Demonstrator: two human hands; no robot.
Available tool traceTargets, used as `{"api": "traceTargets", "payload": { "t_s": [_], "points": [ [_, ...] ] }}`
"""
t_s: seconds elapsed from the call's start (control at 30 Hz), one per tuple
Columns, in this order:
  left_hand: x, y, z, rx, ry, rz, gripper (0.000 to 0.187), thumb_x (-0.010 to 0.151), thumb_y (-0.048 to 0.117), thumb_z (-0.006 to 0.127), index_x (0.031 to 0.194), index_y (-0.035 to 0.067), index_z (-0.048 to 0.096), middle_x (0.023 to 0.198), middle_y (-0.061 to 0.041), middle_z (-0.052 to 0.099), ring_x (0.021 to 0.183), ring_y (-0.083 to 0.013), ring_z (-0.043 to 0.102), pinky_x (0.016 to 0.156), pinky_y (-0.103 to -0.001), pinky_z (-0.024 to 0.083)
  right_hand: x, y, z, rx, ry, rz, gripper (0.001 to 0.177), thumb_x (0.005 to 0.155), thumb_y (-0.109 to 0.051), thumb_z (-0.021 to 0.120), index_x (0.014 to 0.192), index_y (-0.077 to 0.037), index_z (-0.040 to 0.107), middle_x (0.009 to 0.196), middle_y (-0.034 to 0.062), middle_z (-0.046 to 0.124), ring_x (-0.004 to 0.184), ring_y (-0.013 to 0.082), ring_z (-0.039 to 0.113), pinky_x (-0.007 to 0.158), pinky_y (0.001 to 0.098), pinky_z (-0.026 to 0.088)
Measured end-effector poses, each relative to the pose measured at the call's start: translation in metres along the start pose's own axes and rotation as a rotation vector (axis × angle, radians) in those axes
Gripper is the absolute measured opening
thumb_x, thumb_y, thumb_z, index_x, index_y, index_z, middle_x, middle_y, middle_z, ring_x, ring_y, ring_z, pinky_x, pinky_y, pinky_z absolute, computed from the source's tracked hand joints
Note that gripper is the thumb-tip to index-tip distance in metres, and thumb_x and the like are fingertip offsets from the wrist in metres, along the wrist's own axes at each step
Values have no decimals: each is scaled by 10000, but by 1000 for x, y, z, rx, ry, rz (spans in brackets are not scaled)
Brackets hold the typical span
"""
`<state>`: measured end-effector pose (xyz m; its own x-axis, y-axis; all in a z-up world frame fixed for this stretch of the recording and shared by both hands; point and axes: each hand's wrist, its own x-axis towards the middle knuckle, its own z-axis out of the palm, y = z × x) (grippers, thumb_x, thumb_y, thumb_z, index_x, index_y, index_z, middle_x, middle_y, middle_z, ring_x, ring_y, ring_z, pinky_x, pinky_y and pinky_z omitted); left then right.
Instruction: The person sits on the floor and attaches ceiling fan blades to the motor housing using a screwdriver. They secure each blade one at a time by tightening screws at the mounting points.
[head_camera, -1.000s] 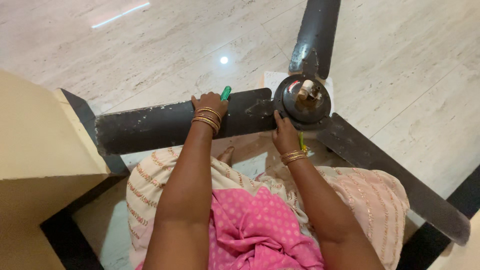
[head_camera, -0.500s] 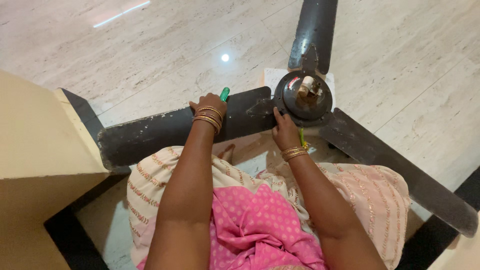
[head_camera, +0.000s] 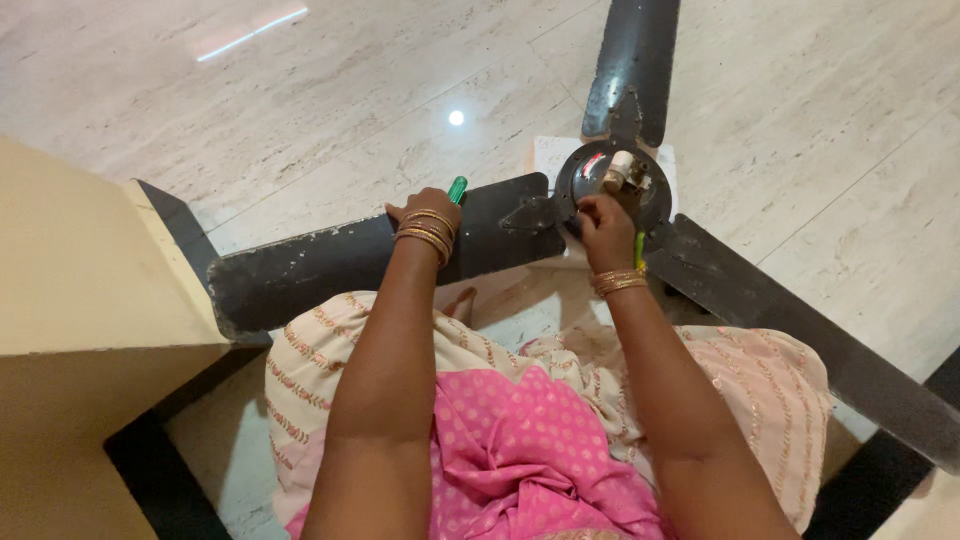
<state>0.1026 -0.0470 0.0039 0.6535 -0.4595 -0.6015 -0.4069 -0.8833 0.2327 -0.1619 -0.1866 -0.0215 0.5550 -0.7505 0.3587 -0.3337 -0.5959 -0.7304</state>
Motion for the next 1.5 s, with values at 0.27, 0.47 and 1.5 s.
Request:
{"api": "traceTargets", "payload": {
  "t_s": [0.27, 0.47, 1.5],
  "points": [
    [5, 4, -3, -3, -57, -44, 305, 952, 290, 621, 1175, 132, 757, 1278, -137, 717, 1247, -336, 655, 1216, -685, 82, 35, 10, 23, -58, 10, -98, 84, 916, 24, 623, 942, -46, 662, 889, 141, 708, 821, 307, 705, 738, 388, 556],
    [6, 5, -3, -26, -42, -35, 298, 932, 300, 644, 1158, 148, 762, 1272, -119, 707, 1244, -328, 641, 1196, -690, 76, 45, 19, 29, -210, -55, -148, 81, 905, 11, 611, 902, -54, 658, 865, 172, 695, 795, 361, 684, 696, 438, 543],
    [-1, 4, -10, -39, -54, -1, 293, 938, 341, 655, 1138, 162, 773, 1230, -115, 733, 1187, -327, 676, 1193, -686, 118, 52, 17, 21, -340, -206, -159, 57, 876, -35, 703, 906, -70, 671, 852, 156, 700, 832, 365, 683, 730, 476, 537]
  ]
}}
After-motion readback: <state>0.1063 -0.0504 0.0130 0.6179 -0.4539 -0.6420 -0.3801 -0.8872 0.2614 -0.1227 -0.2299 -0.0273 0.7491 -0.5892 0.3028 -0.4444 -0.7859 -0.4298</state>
